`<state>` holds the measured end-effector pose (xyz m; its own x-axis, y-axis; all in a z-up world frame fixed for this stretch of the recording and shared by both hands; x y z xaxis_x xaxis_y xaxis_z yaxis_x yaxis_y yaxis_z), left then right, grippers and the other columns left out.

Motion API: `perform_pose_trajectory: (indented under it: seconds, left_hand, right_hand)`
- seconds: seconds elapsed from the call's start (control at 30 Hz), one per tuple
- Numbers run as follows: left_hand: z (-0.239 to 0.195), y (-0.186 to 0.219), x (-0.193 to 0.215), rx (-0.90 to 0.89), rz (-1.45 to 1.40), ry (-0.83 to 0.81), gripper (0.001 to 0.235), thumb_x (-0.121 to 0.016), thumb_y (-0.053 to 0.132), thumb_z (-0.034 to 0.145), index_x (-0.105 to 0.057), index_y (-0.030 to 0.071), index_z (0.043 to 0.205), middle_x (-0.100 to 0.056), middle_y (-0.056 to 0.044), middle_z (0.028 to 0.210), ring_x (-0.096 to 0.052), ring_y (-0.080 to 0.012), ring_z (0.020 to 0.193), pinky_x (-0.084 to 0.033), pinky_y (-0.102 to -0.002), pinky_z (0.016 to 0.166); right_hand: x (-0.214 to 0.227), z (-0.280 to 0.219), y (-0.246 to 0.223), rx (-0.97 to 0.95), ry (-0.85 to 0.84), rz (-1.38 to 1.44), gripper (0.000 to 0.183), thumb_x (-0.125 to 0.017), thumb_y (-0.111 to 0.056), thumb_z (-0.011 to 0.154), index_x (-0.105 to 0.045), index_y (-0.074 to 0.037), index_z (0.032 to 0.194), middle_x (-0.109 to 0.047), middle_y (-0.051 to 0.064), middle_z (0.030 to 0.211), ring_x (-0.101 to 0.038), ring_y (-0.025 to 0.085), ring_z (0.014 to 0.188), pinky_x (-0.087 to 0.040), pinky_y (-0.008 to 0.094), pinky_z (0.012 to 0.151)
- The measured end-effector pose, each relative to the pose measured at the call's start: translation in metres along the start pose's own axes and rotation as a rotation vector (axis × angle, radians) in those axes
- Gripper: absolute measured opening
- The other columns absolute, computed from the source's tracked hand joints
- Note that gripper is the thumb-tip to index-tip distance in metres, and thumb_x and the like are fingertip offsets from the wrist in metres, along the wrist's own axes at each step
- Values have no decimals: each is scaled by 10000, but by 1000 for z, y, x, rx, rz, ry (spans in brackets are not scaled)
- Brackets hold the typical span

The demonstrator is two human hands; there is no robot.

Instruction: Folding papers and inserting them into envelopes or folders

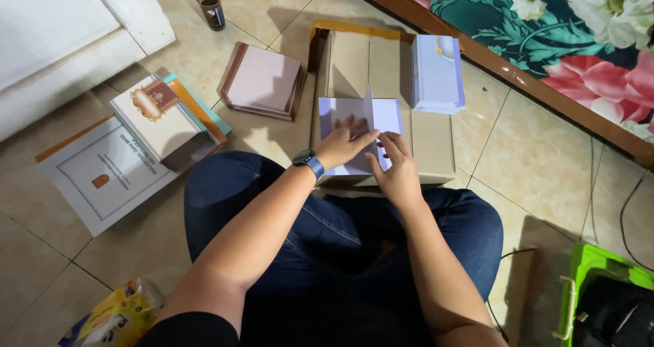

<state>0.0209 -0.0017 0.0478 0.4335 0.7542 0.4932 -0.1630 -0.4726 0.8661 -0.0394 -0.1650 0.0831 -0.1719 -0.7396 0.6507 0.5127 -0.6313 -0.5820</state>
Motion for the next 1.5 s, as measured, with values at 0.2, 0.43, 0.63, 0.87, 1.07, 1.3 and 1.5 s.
perform_pose_trajectory:
  seconds: [0.2,0.43,0.63,0.87,1.07,1.3,1.5]
  left_hand:
    - [5,-10,-4,43,-7,-31,574,-398,554,1070,-592,175,1455,-387,-163,1619,-148,-374,1567,40,-549,1259]
    - [-4,2,1,124,-133,25,747,-532,373,953,-306,163,1633,-222,-192,1683,-98,-466,1531,-139,-569,1247]
    - [-1,-3,11,-102,-78,460,1022,-535,-24,818,94,26,1622,-128,-398,1630,-252,-629,1444,-322,-667,1198]
    - [24,-68,-36,-60,782,471,570,-489,309,1003,-456,98,1532,-242,-250,1658,-145,-433,1550,-54,-692,1211]
    - [24,-66,-38,-8,794,460,579,-406,321,1024,-406,132,1571,-252,-220,1665,-156,-411,1555,-25,-711,1205]
    - [22,-61,-37,48,789,432,593,-431,301,1020,-374,136,1587,-235,-190,1680,-143,-378,1566,-36,-703,1215]
    - [22,-58,-36,69,793,408,606,-436,300,1007,-378,130,1586,-232,-185,1681,-154,-381,1563,-73,-706,1210]
  right_hand:
    - [7,2,-6,-48,-12,133,455,-511,-291,1086,-575,61,1367,-574,237,1263,-668,413,1056,-590,447,827]
    - [1,-4,20,60,87,-672,345,-697,-139,898,-721,-83,1237,-546,139,1426,-496,362,1361,-358,531,1075]
    - [-21,-8,34,130,-297,-200,453,-737,-148,884,-672,-10,1312,-637,222,1386,-602,440,1269,-484,557,1048]
    - [-35,10,57,260,-323,-335,438,-547,-31,943,-645,-30,1371,-642,180,1399,-604,360,1305,-512,440,1041]
    - [-76,55,123,359,-322,-463,623,-510,-115,917,-503,-61,1538,-552,199,1513,-519,389,1390,-453,503,1088]
    - [-68,29,113,219,-351,-598,625,-444,-277,1029,-363,-96,1621,-431,181,1614,-413,372,1478,-352,500,1176]
    - [-40,-29,92,59,-505,-571,773,-501,-428,1013,-225,-103,1657,-259,158,1697,-267,360,1547,-266,505,1226]
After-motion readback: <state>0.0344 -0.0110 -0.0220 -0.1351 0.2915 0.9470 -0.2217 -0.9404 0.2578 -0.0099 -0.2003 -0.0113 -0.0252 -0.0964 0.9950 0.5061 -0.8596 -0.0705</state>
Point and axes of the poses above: each hand's wrist, its own z-axis towards the middle knuckle, its own x-axis out of the back of the hand, y = z × x, the point moved 2 cm from there along z, towards the middle knuckle
